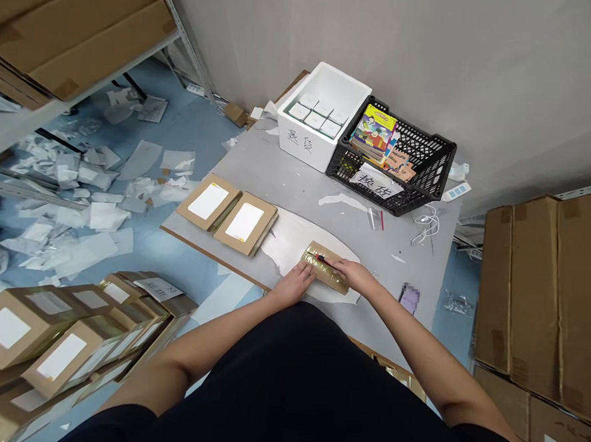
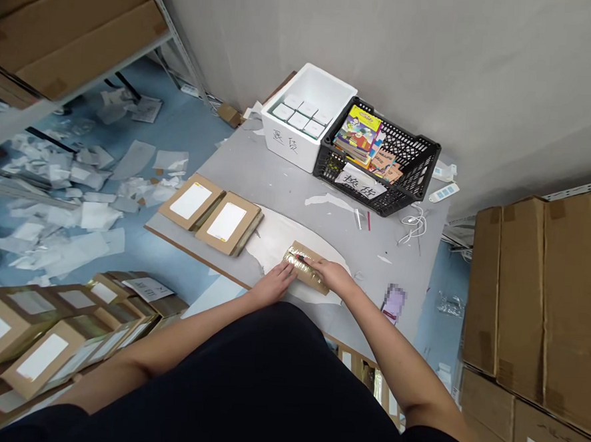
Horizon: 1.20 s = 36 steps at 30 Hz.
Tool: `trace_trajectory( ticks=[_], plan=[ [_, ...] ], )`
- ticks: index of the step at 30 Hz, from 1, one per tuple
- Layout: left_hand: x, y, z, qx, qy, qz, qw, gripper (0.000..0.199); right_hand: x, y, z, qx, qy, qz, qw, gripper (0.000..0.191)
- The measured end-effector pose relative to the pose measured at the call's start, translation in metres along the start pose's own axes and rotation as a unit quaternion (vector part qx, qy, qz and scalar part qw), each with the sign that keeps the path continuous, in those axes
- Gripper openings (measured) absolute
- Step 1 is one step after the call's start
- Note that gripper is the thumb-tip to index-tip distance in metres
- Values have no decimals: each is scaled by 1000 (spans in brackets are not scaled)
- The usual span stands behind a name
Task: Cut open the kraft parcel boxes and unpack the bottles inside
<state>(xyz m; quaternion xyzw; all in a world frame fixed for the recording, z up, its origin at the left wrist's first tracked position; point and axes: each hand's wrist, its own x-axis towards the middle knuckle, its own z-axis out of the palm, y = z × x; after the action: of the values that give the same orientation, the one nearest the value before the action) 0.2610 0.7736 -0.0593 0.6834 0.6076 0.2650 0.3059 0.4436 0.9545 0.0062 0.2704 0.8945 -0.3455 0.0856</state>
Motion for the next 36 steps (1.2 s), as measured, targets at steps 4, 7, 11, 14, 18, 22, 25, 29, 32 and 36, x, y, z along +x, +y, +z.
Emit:
trace_trajectory(
  ticks=[4, 7, 11, 14, 18, 22, 25, 29, 32, 36],
  plan=[
    [0, -1, 0, -11, 4, 5, 1000, 59, 0, 0, 1, 26, 10, 3, 1000, 47],
    [-1, -2, 0, 1, -1, 10, 1000, 61, 0, 0, 2, 17, 7, -4, 1000, 48],
    [0, -3, 2, -10, 5, 7, 1000, 59, 2, 0, 4, 21, 11, 10, 1000, 46],
    [1, -3, 4, 6, -1, 5, 1000, 59, 4, 0, 6, 11, 13, 9, 1000, 46],
    [2, -2, 5, 38, -13, 4, 999, 60, 6, -2, 4, -48, -12, -6, 999, 49],
    [2, -1, 4, 70, -21, 0, 997, 59, 3, -5, -1, -103, -41, -3, 994, 51],
    [4, 2, 2, 127, -43, -2, 991, 58, -1, -8, -7, -155, -80, 4, 985, 54],
    [5, 6, -1, 201, -67, 0, 977, 57, -9, -14, -13, -224, -118, 6, 967, 59],
    [5, 7, -3, 215, -73, 4, 974, 57, -18, -16, -17, -240, -123, 14, 963, 61],
    [4, 7, -5, 216, -82, -1, 973, 59, -39, -8, -22, -258, -130, 22, 957, 66]
  ],
)
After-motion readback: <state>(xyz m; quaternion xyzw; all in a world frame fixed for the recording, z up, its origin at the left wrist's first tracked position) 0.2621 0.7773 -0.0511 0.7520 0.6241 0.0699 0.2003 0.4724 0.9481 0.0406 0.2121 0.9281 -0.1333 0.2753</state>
